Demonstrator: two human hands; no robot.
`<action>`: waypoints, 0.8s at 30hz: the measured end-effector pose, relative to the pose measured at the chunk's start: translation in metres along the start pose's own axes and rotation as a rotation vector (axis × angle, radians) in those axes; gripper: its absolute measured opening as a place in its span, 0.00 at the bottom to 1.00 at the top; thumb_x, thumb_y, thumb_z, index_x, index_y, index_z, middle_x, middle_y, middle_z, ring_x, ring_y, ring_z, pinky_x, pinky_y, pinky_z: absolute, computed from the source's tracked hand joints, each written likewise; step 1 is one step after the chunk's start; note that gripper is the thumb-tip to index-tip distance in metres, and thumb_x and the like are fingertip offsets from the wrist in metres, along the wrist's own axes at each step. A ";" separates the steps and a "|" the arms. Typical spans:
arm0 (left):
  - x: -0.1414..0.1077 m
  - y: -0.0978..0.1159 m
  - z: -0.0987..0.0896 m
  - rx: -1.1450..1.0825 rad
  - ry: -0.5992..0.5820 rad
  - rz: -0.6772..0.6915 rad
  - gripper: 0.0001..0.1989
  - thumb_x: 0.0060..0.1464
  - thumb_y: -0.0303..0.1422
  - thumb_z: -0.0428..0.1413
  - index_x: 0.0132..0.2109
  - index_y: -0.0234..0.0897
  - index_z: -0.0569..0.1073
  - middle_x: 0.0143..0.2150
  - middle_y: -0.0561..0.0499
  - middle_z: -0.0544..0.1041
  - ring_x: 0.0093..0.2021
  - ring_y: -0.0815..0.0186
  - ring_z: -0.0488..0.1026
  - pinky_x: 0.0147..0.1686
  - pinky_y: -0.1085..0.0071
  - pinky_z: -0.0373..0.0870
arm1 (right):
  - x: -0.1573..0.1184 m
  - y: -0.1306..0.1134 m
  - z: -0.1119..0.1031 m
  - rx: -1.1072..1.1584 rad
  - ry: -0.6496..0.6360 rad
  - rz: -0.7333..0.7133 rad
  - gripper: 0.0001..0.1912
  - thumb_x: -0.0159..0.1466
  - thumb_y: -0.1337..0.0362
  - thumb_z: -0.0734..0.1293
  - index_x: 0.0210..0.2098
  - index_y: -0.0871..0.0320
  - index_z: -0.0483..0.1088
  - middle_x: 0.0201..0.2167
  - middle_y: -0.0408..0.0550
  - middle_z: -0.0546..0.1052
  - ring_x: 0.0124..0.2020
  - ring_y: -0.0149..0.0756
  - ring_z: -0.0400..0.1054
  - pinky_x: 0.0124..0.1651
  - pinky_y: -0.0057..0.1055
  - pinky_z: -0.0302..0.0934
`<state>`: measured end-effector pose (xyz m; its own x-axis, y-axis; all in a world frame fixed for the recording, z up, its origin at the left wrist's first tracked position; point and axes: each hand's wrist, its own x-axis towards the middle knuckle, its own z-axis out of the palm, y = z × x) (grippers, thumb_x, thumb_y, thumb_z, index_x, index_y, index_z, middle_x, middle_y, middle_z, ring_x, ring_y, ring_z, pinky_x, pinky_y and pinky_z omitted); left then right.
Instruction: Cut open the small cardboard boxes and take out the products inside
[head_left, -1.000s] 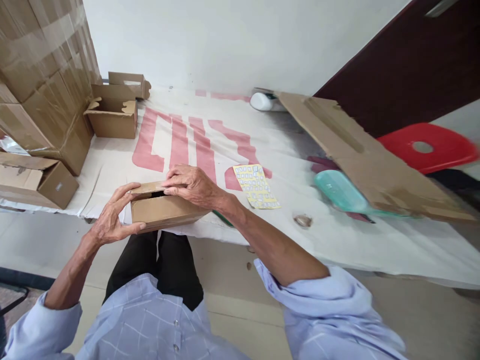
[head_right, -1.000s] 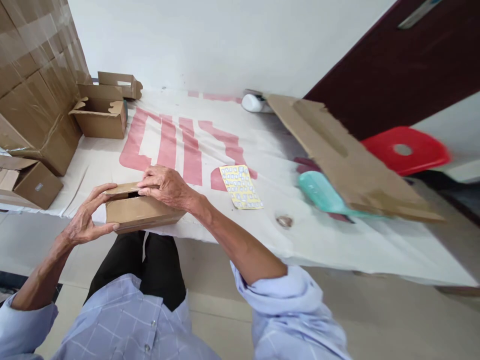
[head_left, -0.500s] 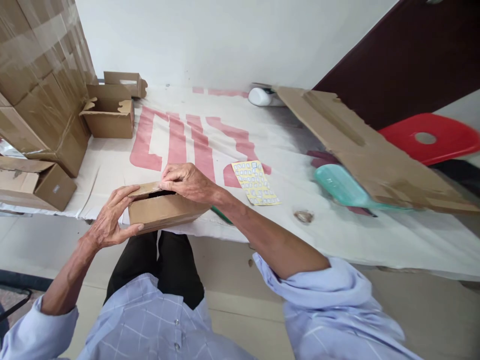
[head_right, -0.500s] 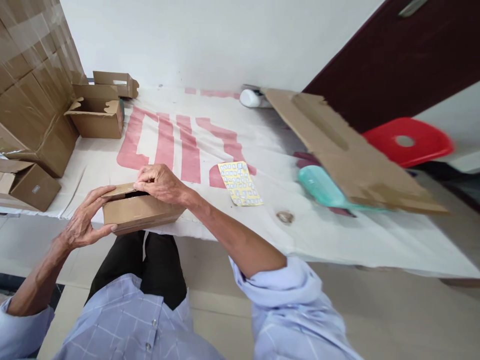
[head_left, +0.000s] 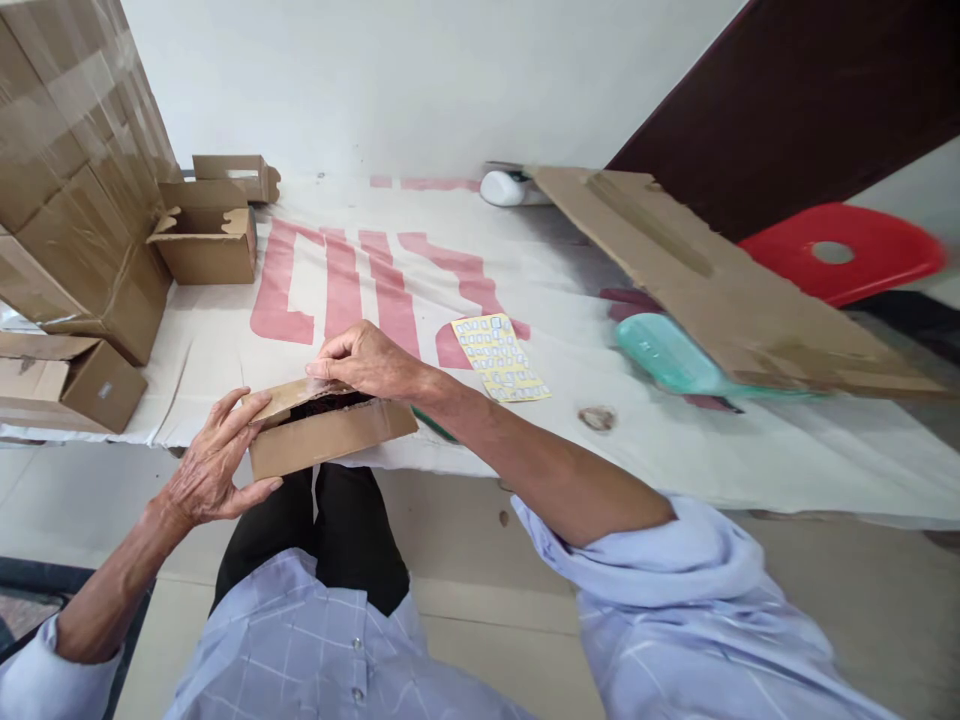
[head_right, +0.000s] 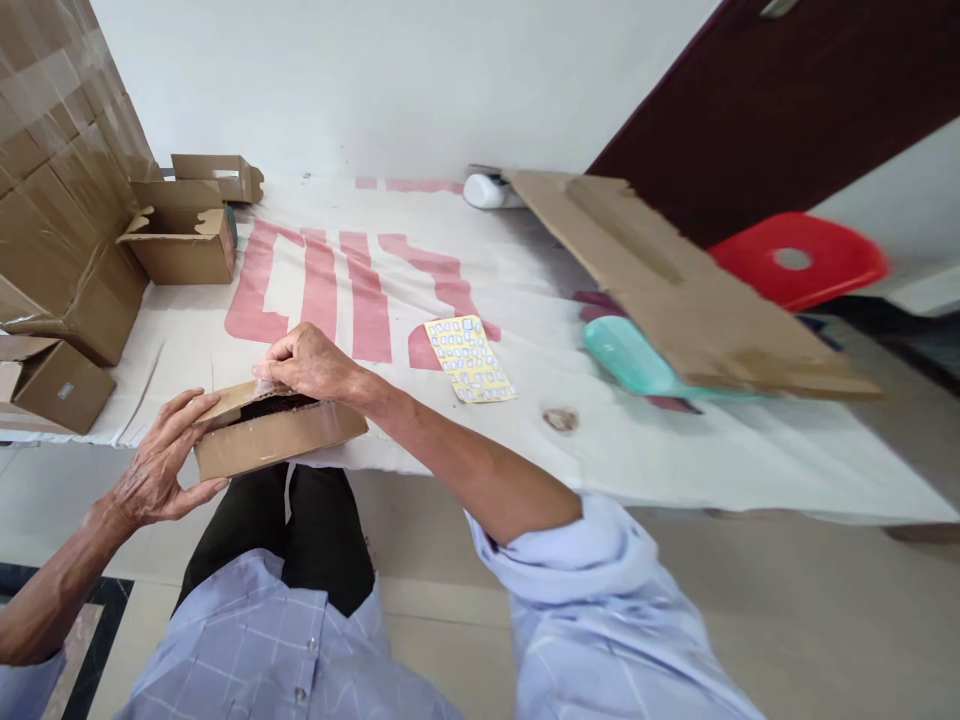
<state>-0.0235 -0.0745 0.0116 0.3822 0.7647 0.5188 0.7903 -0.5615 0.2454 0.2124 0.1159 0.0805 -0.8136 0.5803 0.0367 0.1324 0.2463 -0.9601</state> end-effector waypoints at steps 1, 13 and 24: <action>-0.001 0.001 0.000 0.000 -0.002 -0.001 0.38 0.64 0.45 0.66 0.76 0.43 0.65 0.75 0.32 0.69 0.75 0.31 0.65 0.71 0.29 0.68 | -0.001 0.000 0.000 0.008 0.014 0.013 0.27 0.57 0.45 0.77 0.18 0.59 0.69 0.17 0.38 0.61 0.22 0.25 0.52 0.25 0.28 0.45; -0.013 0.028 0.000 0.014 -0.035 0.081 0.34 0.64 0.40 0.68 0.72 0.41 0.68 0.71 0.34 0.75 0.80 0.30 0.59 0.64 0.36 0.79 | -0.018 0.016 -0.016 0.281 0.308 0.006 0.33 0.54 0.32 0.81 0.28 0.56 0.73 0.29 0.45 0.76 0.26 0.31 0.69 0.34 0.34 0.74; -0.002 0.005 -0.010 -0.001 0.123 0.038 0.52 0.55 0.41 0.65 0.81 0.71 0.54 0.83 0.65 0.59 0.73 0.30 0.69 0.57 0.22 0.79 | -0.075 0.008 -0.016 -0.125 0.525 -0.284 0.26 0.72 0.38 0.70 0.35 0.54 0.77 0.34 0.46 0.77 0.33 0.34 0.70 0.40 0.32 0.67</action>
<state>-0.0251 -0.0823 0.0204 0.3500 0.6988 0.6238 0.7758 -0.5895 0.2250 0.2837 0.0867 0.0742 -0.4433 0.7758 0.4490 0.0425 0.5186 -0.8540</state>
